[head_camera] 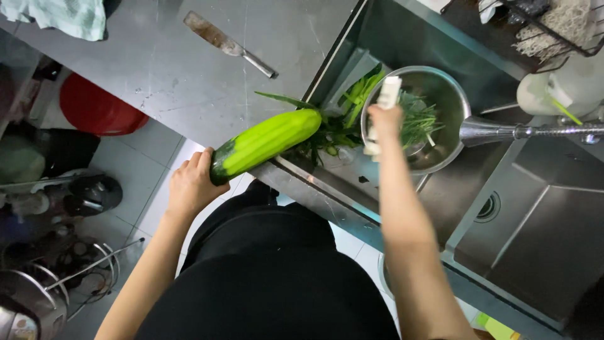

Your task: The recorder peels and prepares a cucumber in a kitchen sink.

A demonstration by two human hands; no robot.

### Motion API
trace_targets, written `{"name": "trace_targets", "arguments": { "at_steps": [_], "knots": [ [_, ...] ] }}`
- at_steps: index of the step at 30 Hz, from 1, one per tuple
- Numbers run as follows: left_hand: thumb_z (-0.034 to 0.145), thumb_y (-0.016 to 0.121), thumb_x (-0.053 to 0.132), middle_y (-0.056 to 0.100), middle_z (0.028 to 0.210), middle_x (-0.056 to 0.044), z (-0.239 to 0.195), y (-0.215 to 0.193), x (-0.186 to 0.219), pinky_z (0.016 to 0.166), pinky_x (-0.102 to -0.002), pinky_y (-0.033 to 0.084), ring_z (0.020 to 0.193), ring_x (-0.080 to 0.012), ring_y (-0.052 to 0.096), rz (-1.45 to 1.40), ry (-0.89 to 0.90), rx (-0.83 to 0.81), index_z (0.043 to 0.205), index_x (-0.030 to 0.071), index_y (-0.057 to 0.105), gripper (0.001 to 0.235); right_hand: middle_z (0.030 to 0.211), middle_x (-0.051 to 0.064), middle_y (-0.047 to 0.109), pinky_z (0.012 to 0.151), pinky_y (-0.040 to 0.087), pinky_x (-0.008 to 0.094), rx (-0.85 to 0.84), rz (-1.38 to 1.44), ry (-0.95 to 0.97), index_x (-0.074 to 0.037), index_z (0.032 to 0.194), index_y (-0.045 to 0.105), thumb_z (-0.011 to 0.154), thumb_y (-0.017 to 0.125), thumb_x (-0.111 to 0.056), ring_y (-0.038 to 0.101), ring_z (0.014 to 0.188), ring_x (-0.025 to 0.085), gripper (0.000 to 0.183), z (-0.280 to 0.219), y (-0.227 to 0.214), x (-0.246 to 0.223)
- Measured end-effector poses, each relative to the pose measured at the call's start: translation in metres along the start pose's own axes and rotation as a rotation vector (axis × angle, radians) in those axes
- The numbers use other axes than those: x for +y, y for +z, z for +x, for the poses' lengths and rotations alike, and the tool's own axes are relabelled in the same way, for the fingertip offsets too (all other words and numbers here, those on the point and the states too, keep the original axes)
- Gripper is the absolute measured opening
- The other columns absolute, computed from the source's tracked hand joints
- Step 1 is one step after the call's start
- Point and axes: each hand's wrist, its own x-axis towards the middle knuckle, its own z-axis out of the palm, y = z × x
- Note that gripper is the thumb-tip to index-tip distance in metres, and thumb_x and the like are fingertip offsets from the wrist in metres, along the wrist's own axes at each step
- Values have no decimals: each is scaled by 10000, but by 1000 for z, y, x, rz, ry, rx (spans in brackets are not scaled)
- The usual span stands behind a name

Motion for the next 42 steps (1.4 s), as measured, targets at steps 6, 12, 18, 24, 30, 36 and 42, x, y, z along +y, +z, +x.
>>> {"name": "trace_targets", "arguments": {
  "at_steps": [6,12,18,24,30,36,42],
  "knots": [
    [610,852,328,668,1030,-119,1,0,0,744,-463,563,890,-355,682,-26,-12,-43,1243,76,605,724,1108,256,703,801,569,488,67,-471,-406,4,1255,632,795,720,-97,697,970,422,479,-59,62,-6],
    [608,851,332,671,1017,-112,6,-7,3,743,-469,564,895,-351,686,-22,-43,-62,1227,90,609,707,1172,309,659,857,579,469,-261,-759,-327,51,1182,651,762,737,-106,695,975,427,456,-88,64,13],
    [618,838,308,687,1044,-98,6,-3,-2,736,-462,566,893,-347,690,-86,-2,10,1225,95,620,680,830,124,758,590,573,330,-607,-312,138,29,1012,744,805,754,-122,740,665,203,256,-110,6,43],
    [619,816,270,681,1115,-40,25,-38,-4,911,-477,535,975,-267,679,102,247,158,1254,118,621,681,1131,41,754,693,512,201,-470,131,-143,-31,1335,611,930,688,-85,610,778,69,416,-174,-41,-101],
    [875,757,162,625,1151,35,71,-108,21,1184,-555,400,1054,-191,622,436,723,446,1275,210,603,431,1313,58,720,844,469,209,-666,156,-419,-14,1361,564,889,793,-35,546,936,55,525,-221,-44,-213],
    [942,747,178,603,1184,45,136,-175,69,1299,-572,267,1226,-210,610,758,1013,645,1319,233,578,416,1266,61,647,994,493,280,-946,-105,-501,-43,1321,547,679,953,-113,603,1140,120,763,-217,-46,-267],
    [871,770,169,487,1459,-11,184,-171,99,1279,-485,181,1469,-236,422,678,1001,711,1469,300,480,677,1308,63,608,1043,523,331,-858,178,-540,-32,1424,476,665,961,-103,611,1193,174,903,-208,-29,-241]
  ]
}}
